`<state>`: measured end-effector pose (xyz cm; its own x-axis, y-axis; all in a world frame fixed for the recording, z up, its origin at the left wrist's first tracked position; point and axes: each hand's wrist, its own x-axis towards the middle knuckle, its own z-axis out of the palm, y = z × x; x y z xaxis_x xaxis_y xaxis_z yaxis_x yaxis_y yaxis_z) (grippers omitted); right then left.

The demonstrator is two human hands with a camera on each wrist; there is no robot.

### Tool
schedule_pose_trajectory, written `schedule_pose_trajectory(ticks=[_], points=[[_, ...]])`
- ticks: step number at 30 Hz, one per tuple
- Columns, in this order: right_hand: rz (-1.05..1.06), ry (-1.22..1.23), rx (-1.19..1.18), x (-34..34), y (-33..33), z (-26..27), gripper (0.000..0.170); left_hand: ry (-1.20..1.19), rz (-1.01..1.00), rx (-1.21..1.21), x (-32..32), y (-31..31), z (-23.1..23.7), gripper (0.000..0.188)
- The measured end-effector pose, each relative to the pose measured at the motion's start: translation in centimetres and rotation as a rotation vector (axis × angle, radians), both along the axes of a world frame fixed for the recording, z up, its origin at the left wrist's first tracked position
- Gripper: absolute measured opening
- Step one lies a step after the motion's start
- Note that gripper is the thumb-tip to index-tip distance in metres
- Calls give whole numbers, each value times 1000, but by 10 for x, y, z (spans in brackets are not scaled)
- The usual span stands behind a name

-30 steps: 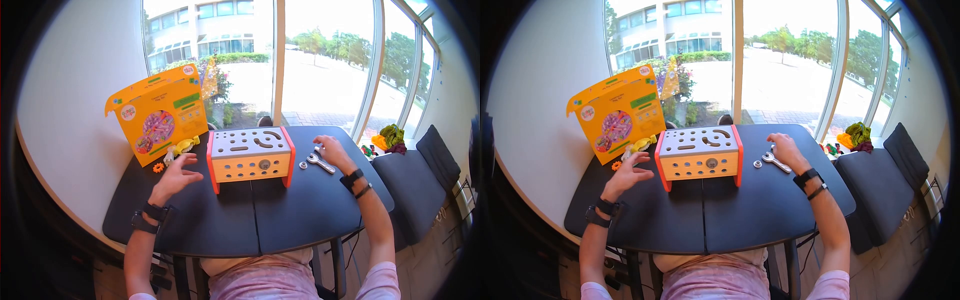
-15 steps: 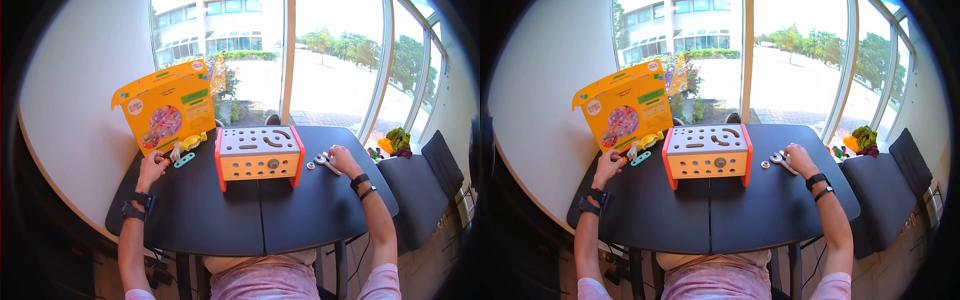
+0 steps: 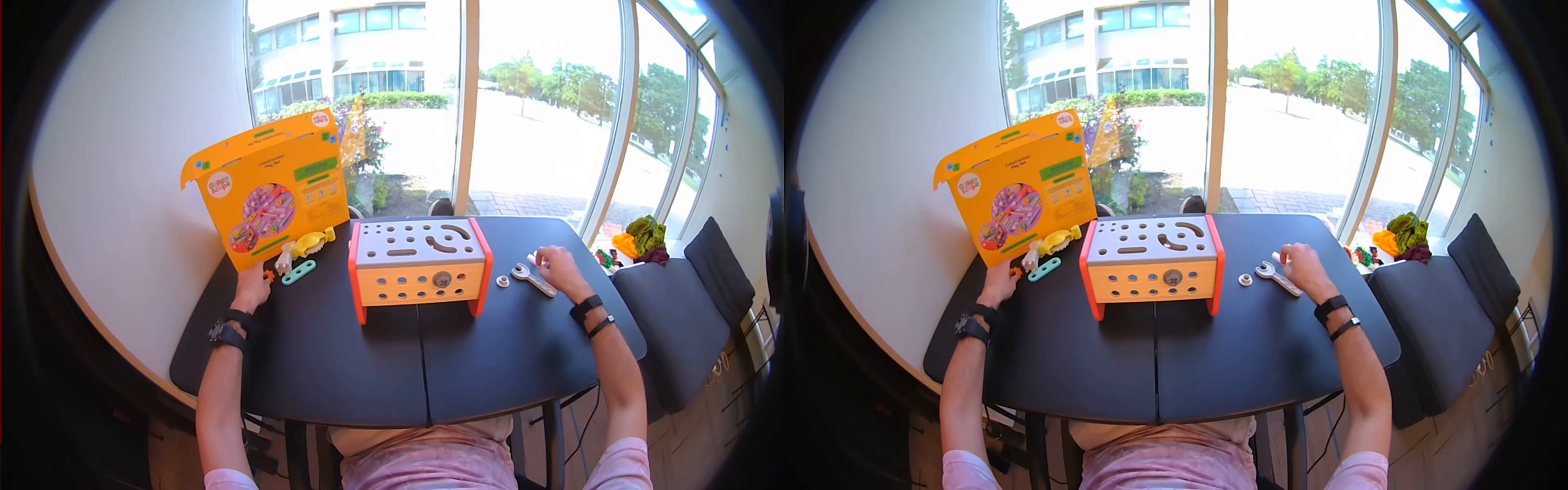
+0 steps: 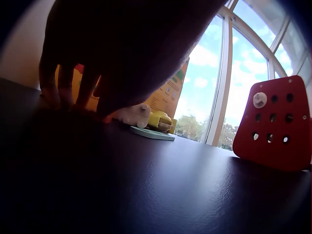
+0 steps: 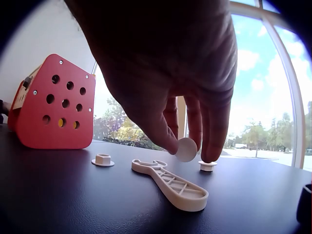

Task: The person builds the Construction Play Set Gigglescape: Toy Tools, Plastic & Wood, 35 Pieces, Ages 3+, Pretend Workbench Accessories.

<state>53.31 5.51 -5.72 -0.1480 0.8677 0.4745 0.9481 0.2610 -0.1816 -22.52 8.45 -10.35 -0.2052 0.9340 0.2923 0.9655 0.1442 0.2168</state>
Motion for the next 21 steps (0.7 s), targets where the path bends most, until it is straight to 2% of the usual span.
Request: schedule_pose_trajectory(ticks=[4, 7, 10, 13, 16, 19, 21], points=[[16, 234, -19, -10, -15, 24, 10, -89, 83, -85, 2, -17, 24, 51], [58, 376, -48, -21, -33, 41, 15, -163, 58, -68, 7, -37, 49, 40], [121, 518, -117, -35, -52, 61, 15, -355, -34, 75, 15, -46, 67, 27], [248, 643, -166, -52, -71, 77, 12, -444, -232, 211, 54, -74, 107, 27], [360, 684, -132, -80, -97, 97, 14, -700, -529, 182, 101, -98, 139, 29], [494, 645, -107, -107, -118, 110, 19, -896, -697, 59, 154, -124, 158, 29], [571, 614, -114, -123, -129, 110, 20, -865, -761, 49, 184, -132, 160, 28]])
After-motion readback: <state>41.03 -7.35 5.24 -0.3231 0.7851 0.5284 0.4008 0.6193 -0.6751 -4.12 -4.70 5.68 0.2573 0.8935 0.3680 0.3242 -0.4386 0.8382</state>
